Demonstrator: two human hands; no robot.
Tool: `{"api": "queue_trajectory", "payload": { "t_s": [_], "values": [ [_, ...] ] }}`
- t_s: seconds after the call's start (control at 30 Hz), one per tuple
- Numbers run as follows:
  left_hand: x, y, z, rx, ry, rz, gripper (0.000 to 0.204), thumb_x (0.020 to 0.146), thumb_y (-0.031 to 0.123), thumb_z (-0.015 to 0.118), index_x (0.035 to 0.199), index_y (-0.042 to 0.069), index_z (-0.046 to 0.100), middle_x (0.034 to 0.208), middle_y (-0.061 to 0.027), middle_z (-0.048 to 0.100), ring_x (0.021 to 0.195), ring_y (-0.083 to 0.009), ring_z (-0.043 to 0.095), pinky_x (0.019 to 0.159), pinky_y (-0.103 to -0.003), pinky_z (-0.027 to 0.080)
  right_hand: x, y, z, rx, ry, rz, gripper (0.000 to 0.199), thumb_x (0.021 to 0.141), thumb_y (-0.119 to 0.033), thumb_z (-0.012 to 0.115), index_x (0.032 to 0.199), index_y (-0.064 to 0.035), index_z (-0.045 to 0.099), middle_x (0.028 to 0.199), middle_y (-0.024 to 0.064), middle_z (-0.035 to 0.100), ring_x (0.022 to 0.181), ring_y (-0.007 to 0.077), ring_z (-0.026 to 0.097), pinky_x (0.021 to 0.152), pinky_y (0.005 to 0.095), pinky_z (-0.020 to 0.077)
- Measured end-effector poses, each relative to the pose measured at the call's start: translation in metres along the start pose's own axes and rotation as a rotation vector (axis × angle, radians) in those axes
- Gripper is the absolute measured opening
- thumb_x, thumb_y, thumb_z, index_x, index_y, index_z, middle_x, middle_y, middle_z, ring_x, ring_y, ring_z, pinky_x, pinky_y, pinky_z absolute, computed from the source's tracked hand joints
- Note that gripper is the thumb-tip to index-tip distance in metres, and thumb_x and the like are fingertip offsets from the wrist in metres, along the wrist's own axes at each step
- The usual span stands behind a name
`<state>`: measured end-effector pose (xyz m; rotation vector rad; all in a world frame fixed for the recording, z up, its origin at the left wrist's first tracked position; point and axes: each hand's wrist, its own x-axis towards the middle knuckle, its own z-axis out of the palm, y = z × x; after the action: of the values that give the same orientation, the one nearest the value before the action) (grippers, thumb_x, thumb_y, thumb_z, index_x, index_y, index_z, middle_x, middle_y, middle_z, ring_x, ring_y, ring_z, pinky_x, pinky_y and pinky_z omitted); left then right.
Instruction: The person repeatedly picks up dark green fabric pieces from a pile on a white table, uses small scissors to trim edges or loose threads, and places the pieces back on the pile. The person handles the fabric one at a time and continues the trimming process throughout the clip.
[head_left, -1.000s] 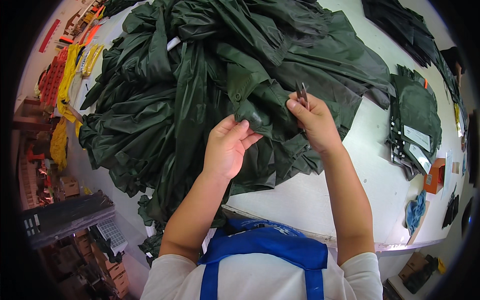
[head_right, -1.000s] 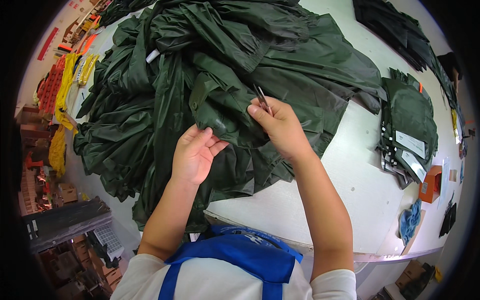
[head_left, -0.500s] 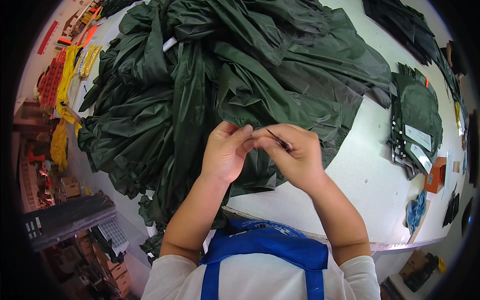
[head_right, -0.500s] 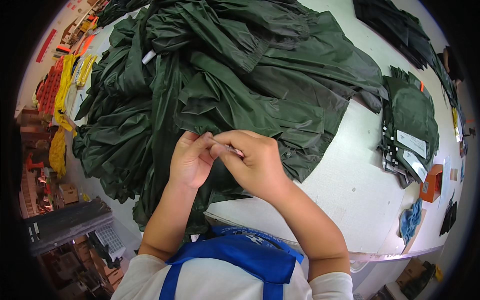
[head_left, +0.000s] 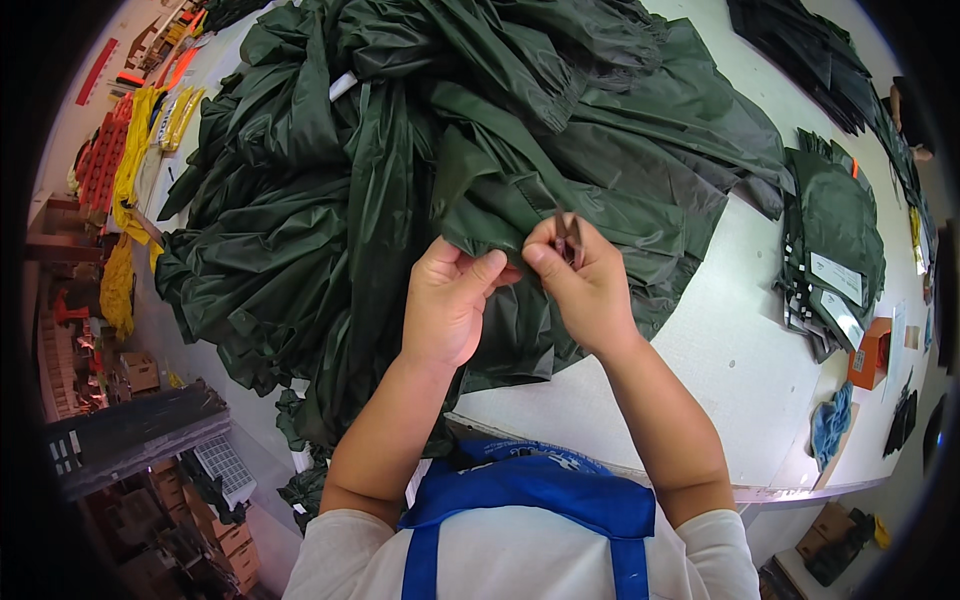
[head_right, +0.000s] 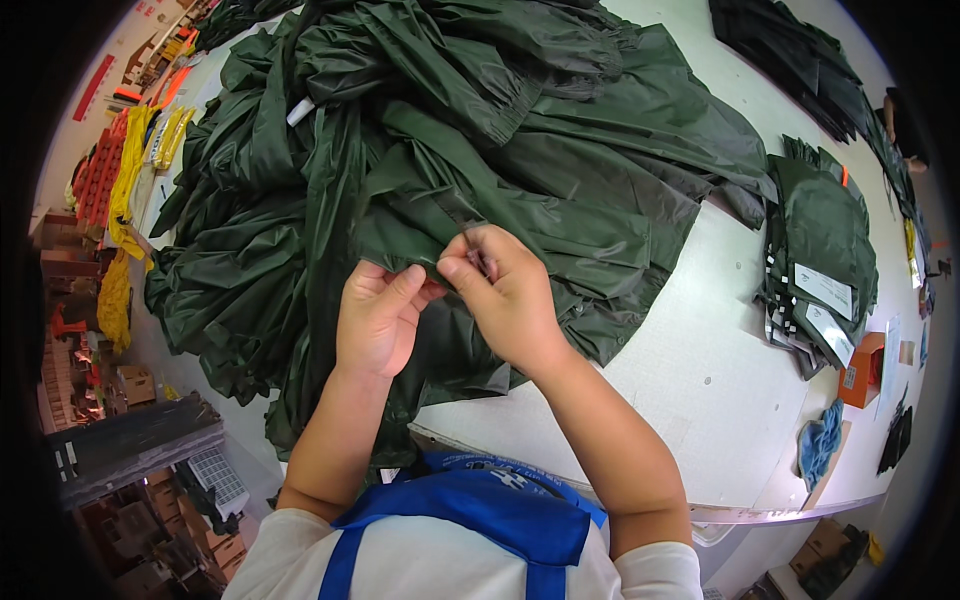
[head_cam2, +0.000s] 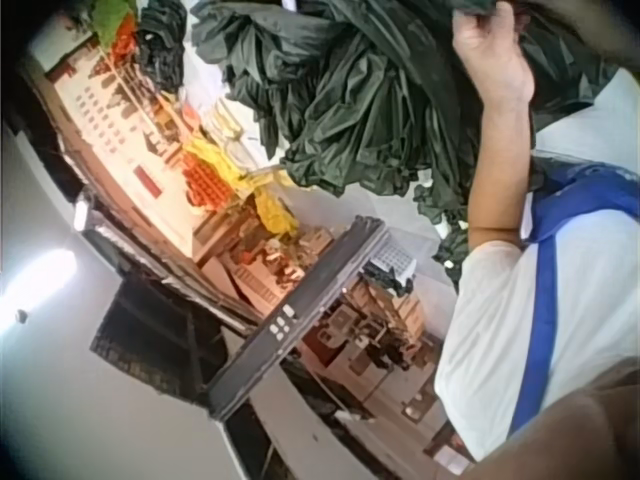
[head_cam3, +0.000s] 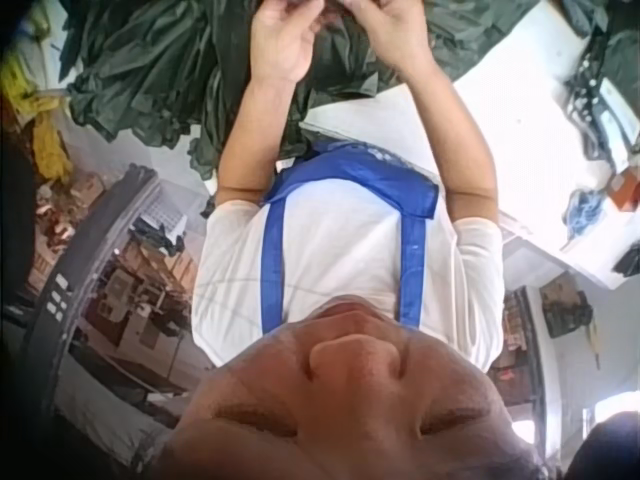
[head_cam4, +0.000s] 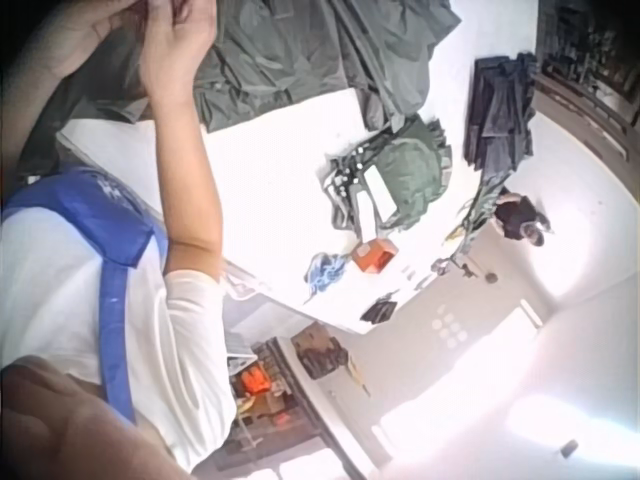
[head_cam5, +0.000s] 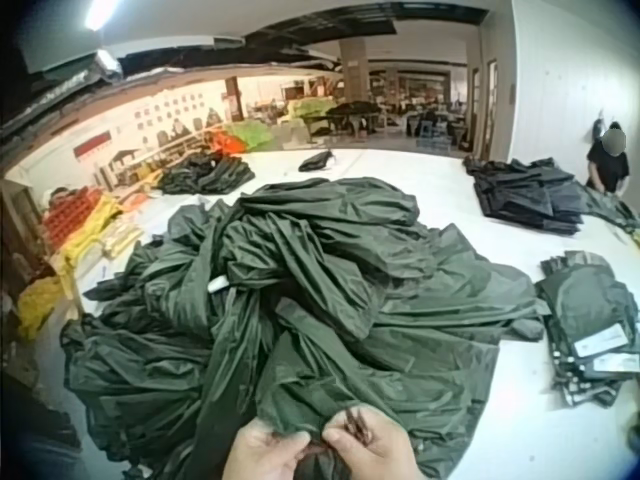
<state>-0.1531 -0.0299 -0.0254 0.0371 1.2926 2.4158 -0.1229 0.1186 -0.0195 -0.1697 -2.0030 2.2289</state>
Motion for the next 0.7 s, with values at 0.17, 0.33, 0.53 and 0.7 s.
{"api": "queue_trajectory", "payload": {
  "t_s": [0.17, 0.33, 0.53, 0.7],
  "values": [
    [-0.001, 0.000, -0.002, -0.014, -0.004, 0.005, 0.019, 0.087, 0.003, 0.059, 0.106, 0.005, 0.058, 0.101, -0.0061, 0.063, 0.091, -0.0168, 0.061, 0.079, -0.032, 0.050, -0.005, 0.006, -0.016, -0.068, 0.041, -0.157, 0.020, 0.087, -0.014, 0.061, 0.100, -0.0020, 0.052, 0.076, 0.0027, 0.053, 0.068, 0.0089, 0.048, 0.065, 0.0215, 0.0416],
    [0.000, -0.001, -0.004, -0.003, -0.027, 0.021, 0.017, 0.088, 0.004, 0.057, 0.105, 0.004, 0.059, 0.100, -0.0078, 0.064, 0.090, -0.0182, 0.062, 0.079, -0.032, 0.050, -0.010, 0.011, -0.025, -0.373, -0.034, -0.195, 0.028, 0.078, -0.017, 0.072, 0.097, -0.0025, 0.056, 0.078, 0.0063, 0.059, 0.069, 0.0121, 0.055, 0.064, 0.0239, 0.0466],
    [0.002, 0.001, -0.001, 0.024, -0.033, 0.000, 0.014, 0.087, 0.001, 0.059, 0.101, 0.003, 0.060, 0.098, -0.0083, 0.064, 0.088, -0.0171, 0.063, 0.078, -0.032, 0.052, -0.005, 0.007, -0.019, -0.306, -0.059, -0.158, 0.027, 0.074, -0.014, 0.076, 0.091, -0.0020, 0.059, 0.077, 0.0055, 0.060, 0.065, 0.0112, 0.054, 0.060, 0.0238, 0.0462],
    [0.002, 0.003, -0.004, 0.036, -0.064, -0.004, 0.014, 0.087, 0.001, 0.058, 0.101, 0.002, 0.060, 0.100, -0.0090, 0.064, 0.088, -0.0171, 0.063, 0.078, -0.032, 0.052, -0.002, 0.008, -0.016, -0.272, -0.063, -0.150, 0.024, 0.074, -0.014, 0.076, 0.088, -0.0013, 0.059, 0.074, 0.0052, 0.061, 0.063, 0.0096, 0.055, 0.059, 0.0233, 0.0459]
  ]
}}
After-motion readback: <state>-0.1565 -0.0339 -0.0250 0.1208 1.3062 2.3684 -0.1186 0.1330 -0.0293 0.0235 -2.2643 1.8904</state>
